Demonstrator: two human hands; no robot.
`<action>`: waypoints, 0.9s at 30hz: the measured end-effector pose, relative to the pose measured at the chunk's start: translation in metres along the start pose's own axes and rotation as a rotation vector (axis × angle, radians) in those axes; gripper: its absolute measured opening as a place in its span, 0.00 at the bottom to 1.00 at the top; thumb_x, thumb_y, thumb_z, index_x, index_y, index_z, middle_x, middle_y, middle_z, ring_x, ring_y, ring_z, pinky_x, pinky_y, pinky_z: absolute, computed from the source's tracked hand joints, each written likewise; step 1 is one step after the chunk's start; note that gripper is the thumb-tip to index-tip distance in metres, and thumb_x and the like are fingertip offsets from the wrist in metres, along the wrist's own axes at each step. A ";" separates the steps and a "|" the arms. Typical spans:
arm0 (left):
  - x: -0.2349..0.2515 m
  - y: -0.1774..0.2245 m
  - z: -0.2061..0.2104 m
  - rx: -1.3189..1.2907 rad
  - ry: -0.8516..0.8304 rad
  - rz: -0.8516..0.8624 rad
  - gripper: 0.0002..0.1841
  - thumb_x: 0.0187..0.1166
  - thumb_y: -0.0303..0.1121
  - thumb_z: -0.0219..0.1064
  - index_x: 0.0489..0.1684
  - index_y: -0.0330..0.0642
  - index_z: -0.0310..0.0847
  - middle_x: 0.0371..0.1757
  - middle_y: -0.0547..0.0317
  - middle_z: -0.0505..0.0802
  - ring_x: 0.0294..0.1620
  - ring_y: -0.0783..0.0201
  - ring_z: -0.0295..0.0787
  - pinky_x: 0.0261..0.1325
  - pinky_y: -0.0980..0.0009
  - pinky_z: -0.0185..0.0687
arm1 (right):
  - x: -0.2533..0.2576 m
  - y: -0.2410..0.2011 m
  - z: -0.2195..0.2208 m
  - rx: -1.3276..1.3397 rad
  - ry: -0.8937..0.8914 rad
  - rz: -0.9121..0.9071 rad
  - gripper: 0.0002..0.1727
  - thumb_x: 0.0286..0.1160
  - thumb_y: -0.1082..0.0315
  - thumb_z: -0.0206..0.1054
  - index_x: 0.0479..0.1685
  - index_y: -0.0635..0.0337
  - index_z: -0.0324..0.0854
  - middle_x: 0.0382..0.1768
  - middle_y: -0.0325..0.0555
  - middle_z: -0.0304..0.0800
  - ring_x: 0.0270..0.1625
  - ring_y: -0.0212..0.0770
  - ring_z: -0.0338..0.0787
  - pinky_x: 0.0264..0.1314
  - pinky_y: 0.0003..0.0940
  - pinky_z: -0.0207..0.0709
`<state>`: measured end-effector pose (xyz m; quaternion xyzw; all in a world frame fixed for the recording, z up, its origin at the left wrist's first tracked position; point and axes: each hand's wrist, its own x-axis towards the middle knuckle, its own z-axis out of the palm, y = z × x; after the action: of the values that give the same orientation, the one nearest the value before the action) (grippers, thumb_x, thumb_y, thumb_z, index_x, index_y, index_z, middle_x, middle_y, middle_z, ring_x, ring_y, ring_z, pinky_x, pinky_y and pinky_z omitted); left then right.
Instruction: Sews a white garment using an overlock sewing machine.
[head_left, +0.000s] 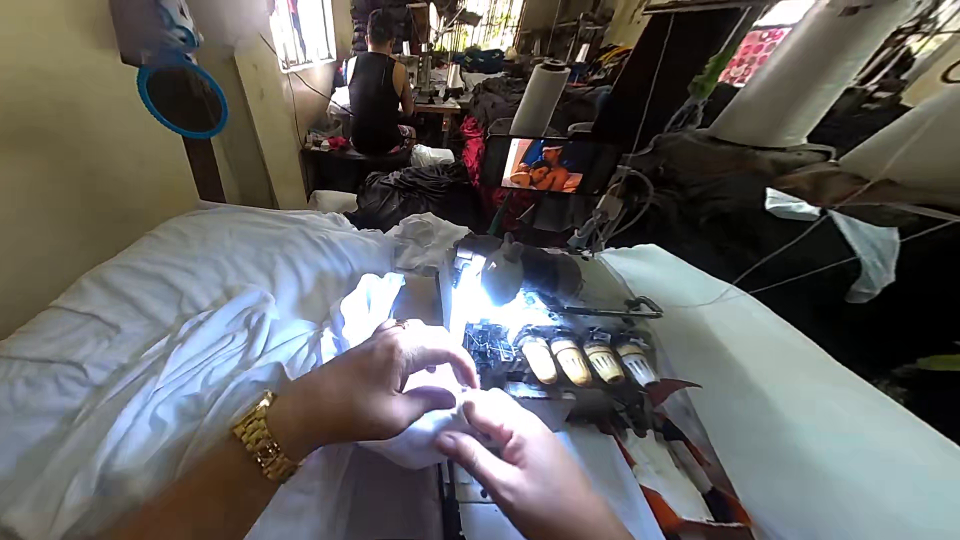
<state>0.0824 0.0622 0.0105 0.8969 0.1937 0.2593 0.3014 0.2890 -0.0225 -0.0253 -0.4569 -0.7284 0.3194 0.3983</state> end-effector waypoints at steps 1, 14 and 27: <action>0.002 -0.001 -0.001 -0.056 -0.090 -0.032 0.17 0.85 0.41 0.63 0.66 0.48 0.86 0.58 0.65 0.93 0.63 0.71 0.83 0.72 0.63 0.72 | -0.005 -0.004 0.001 -0.086 0.061 -0.060 0.14 0.76 0.57 0.71 0.32 0.58 0.93 0.37 0.39 0.92 0.48 0.33 0.84 0.57 0.36 0.71; 0.027 0.010 -0.008 0.305 -0.586 -0.181 0.10 0.80 0.34 0.61 0.43 0.41 0.88 0.38 0.50 0.91 0.43 0.51 0.89 0.44 0.48 0.77 | -0.045 0.026 0.021 0.380 -0.010 0.060 0.09 0.80 0.72 0.67 0.42 0.72 0.89 0.42 0.50 0.90 0.39 0.29 0.89 0.44 0.25 0.87; 0.018 0.028 0.012 0.701 -0.409 0.082 0.06 0.77 0.34 0.62 0.37 0.49 0.86 0.34 0.61 0.87 0.36 0.59 0.85 0.40 0.58 0.76 | -0.026 0.039 0.014 0.382 -0.037 0.078 0.06 0.79 0.72 0.67 0.42 0.64 0.88 0.45 0.43 0.88 0.38 0.26 0.89 0.38 0.23 0.87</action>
<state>0.1085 0.0452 0.0267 0.9853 0.1705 0.0056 -0.0007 0.2996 -0.0328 -0.0722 -0.3951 -0.6434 0.4754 0.4516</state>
